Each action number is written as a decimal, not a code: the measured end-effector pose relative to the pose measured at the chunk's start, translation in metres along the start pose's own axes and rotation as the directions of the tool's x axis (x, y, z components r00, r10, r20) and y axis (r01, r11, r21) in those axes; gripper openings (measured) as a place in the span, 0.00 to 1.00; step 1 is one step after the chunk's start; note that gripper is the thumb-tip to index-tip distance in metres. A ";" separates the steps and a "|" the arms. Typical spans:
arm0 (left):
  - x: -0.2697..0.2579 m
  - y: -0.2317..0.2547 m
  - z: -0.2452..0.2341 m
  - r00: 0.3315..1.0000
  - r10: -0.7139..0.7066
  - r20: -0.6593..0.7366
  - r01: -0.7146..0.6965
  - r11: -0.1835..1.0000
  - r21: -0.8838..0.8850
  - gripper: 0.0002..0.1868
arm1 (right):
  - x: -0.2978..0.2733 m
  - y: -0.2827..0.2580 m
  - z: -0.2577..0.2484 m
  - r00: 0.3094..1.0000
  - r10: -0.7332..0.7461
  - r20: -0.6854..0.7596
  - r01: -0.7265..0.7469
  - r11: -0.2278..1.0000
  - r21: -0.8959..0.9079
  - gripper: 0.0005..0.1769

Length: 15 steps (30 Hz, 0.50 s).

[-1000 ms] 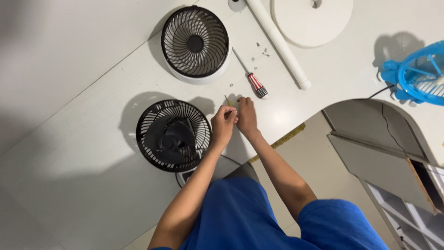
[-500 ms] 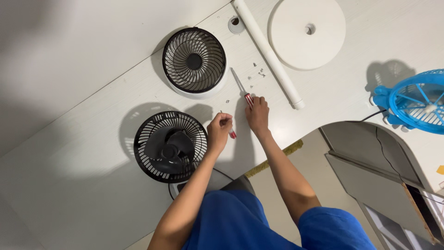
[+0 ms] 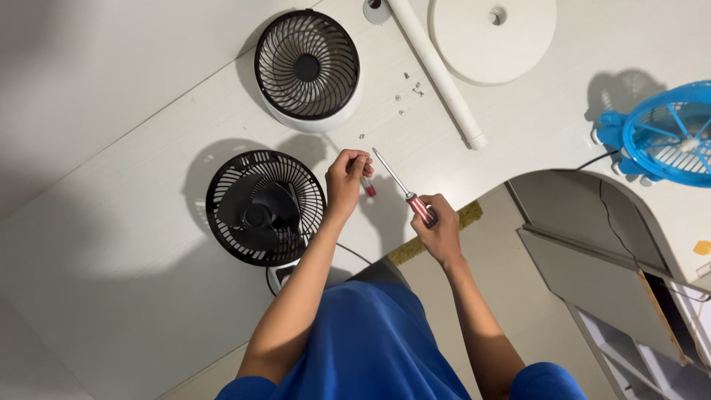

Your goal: The person uses a screwdriver to loosen and remove screws from the front grille of a small electric fan. They detach the grille, set it aside, and continue to unscrew and remove the fan blades from the motor housing.

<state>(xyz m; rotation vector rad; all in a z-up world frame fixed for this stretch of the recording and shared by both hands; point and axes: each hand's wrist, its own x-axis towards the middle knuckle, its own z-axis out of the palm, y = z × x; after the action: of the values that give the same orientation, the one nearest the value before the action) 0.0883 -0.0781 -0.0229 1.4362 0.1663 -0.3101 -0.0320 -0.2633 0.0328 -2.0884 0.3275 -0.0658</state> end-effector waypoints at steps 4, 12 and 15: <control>-0.012 0.000 -0.005 0.999 0.022 0.040 -0.021 0.999 -0.031 0.08 | -0.016 -0.008 -0.011 0.999 -0.040 0.022 0.041 0.997 -0.057 0.13; -0.042 0.014 -0.016 0.989 0.045 0.139 -0.047 0.999 0.008 0.08 | -0.048 -0.020 -0.020 0.999 -0.043 0.022 0.045 0.992 -0.116 0.15; -0.057 0.022 -0.024 0.980 0.065 0.186 -0.088 0.989 0.118 0.07 | -0.066 -0.027 -0.025 0.995 -0.097 0.019 0.099 0.978 -0.182 0.15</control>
<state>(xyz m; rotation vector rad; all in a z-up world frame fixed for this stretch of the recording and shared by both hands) 0.0428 -0.0454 0.0117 1.5261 -0.0585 -0.3922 -0.0943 -0.2549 0.0742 -2.2859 0.2312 -0.0877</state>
